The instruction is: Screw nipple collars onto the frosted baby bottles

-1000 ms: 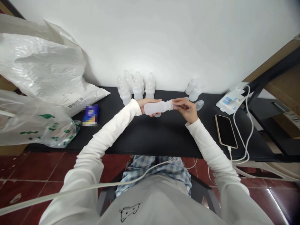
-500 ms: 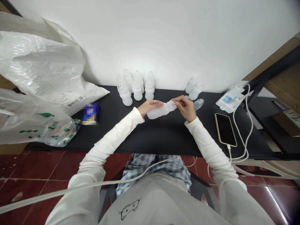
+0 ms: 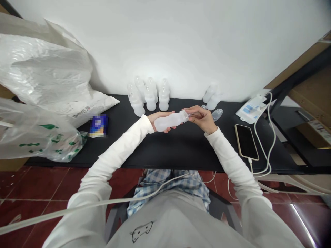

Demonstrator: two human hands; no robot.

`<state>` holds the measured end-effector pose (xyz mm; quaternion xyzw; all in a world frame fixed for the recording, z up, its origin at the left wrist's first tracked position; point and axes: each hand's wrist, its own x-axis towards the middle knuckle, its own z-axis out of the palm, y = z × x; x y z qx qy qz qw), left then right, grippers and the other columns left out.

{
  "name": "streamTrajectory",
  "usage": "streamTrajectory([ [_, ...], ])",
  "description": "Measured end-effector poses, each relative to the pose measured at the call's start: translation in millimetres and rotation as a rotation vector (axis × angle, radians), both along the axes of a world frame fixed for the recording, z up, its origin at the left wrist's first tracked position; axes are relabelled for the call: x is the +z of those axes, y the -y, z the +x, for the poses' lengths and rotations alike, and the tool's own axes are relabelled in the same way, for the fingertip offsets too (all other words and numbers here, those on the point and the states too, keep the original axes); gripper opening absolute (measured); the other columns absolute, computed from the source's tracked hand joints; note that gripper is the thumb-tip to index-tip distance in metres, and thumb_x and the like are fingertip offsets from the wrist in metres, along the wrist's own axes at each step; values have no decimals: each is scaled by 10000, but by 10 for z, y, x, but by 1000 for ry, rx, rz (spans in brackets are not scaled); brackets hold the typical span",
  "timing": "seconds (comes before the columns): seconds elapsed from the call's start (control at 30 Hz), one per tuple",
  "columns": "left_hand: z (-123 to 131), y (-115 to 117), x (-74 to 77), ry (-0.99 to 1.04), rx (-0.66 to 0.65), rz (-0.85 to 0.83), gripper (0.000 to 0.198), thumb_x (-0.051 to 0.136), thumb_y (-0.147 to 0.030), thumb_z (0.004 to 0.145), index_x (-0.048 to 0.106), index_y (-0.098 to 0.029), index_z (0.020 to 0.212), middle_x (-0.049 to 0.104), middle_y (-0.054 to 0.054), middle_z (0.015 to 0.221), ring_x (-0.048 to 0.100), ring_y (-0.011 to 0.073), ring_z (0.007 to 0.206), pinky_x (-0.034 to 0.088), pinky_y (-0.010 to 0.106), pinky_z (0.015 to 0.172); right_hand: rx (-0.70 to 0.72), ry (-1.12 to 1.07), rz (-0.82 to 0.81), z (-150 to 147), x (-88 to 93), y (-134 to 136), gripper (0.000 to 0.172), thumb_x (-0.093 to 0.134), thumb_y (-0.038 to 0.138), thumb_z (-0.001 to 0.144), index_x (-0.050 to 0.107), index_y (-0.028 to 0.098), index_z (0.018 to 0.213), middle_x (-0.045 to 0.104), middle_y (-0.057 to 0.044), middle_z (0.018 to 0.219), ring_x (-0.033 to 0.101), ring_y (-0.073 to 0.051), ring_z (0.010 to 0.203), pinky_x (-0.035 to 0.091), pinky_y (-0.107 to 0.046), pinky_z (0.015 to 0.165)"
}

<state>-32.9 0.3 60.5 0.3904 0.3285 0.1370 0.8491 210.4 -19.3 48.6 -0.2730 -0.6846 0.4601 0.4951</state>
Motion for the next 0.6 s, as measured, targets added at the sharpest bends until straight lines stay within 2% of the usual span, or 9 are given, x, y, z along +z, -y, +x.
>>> streamTrajectory([
  [0.1, -17, -17, -53, 57, 17, -92, 438, 499, -401, 957, 624, -81, 1230, 721, 147, 951, 621, 146, 609, 402, 217, 445, 33, 22, 39, -30, 24, 12, 306, 845, 409, 734, 763, 255, 985, 725, -58, 1141, 702, -229, 1112, 607, -396, 970],
  [0.2, -31, -43, -105, 7, 50, -64, 403, 553, -345, 911, 636, -97, 1217, 707, 111, 828, 589, 141, 549, 404, 225, 446, 26, 69, 84, -51, 35, -18, 275, 806, 421, 777, 754, 270, 1001, 715, -54, 1175, 698, -222, 1115, 602, -407, 992],
  [0.3, -34, -58, -116, -70, 117, 61, 409, 554, -407, 922, 673, -83, 1143, 689, 100, 729, 571, 138, 496, 430, 239, 454, -3, 121, 89, -55, 23, -92, 295, 777, 460, 797, 739, 269, 1018, 711, -50, 1171, 688, -212, 1122, 592, -392, 1011],
  [0.4, -11, -39, -82, -119, 252, 243, 460, 553, -491, 934, 696, -79, 1077, 715, 116, 747, 601, 152, 503, 482, 267, 483, 6, 137, 44, -45, -3, -174, 379, 779, 517, 772, 725, 235, 1019, 706, -61, 1166, 720, -195, 995, 627, -383, 923],
  [0.5, 29, 5, -25, -147, 390, 393, 414, 636, -479, 894, 715, -83, 986, 730, 108, 764, 643, 170, 552, 523, 280, 513, 0, 121, -2, -41, -16, -215, 418, 812, 512, 731, 703, 223, 1012, 705, -57, 1151, 727, -157, 851, 643, -360, 841],
  [0.6, 45, 39, 32, -164, 449, 463, 368, 686, -444, 858, 721, -86, 935, 736, 102, 757, 669, 188, 585, 531, 278, 517, -12, 127, 1, -46, -4, -203, 418, 870, 449, 672, 684, 224, 971, 716, -45, 1116, 725, -158, 878, 628, -353, 869],
])
